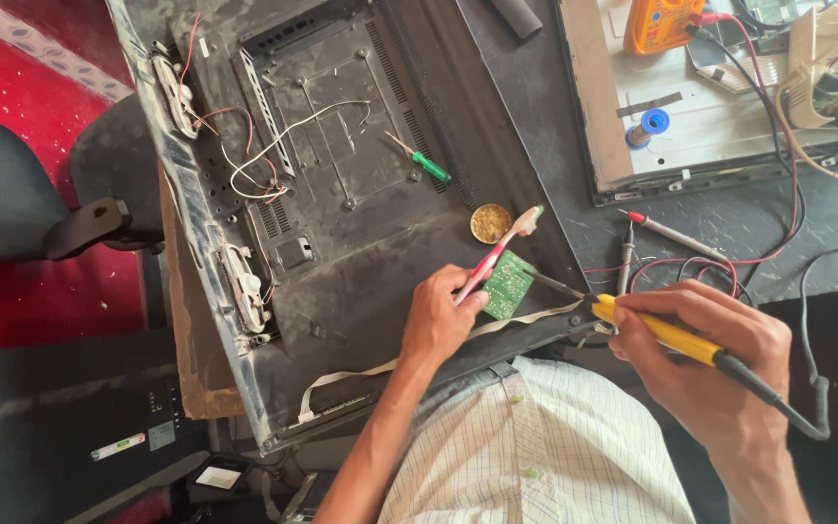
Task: The person holds a small green circuit board and uses a soldering iron to apply heat to several solder joints while smoke rises. They then use a toothbrush to scrub the board surface and continue soldering different points, flipping the board to access both sides.
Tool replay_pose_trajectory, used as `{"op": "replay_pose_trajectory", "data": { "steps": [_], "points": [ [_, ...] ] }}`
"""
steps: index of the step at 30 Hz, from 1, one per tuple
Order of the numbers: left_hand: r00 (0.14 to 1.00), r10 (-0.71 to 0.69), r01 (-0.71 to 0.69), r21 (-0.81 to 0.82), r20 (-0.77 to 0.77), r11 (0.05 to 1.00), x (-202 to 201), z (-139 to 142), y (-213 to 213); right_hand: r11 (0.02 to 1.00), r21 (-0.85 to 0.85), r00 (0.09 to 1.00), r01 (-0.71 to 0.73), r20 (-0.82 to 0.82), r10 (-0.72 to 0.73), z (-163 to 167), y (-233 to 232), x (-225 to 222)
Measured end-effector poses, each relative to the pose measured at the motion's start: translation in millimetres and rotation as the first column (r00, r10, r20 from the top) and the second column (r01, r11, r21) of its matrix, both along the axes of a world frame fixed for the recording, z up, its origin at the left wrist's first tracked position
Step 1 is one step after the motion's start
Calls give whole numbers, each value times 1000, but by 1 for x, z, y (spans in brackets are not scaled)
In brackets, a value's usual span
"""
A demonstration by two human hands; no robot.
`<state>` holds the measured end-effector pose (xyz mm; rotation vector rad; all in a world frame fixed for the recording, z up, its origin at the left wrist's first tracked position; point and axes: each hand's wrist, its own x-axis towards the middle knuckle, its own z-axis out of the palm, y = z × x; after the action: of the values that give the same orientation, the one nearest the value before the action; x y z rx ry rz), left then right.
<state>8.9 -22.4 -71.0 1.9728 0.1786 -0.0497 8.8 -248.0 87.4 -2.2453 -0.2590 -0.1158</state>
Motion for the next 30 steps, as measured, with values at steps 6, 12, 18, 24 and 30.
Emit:
{"op": "replay_pose_trajectory", "data": {
  "steps": [6, 12, 18, 24, 30],
  "points": [
    [990, -49, 30, 142, 134, 989, 20, 1, 2, 998, -58, 1000, -13, 22, 15, -5, 1, -2],
    [991, 12, -40, 205, 136, 978, 13, 33, -5, 999, -32, 1000, -8, 8, 8, -10, 2, -6],
    [999, -39, 42, 270, -16, 962, -2, 50, -14, 998, -69, 1000, 5, 6, -5, -9, 2, -7],
    [999, -16, 4, 269, 41, 963, -1, 37, -14, 996, -91, 1000, -13, 1, 13, -7, 5, -5],
    [1000, -7, 3, 248, 16, 969, -1, 29, -15, 993, -113, 1000, -17, 16, 19, -5, 7, -4]
  ]
}}
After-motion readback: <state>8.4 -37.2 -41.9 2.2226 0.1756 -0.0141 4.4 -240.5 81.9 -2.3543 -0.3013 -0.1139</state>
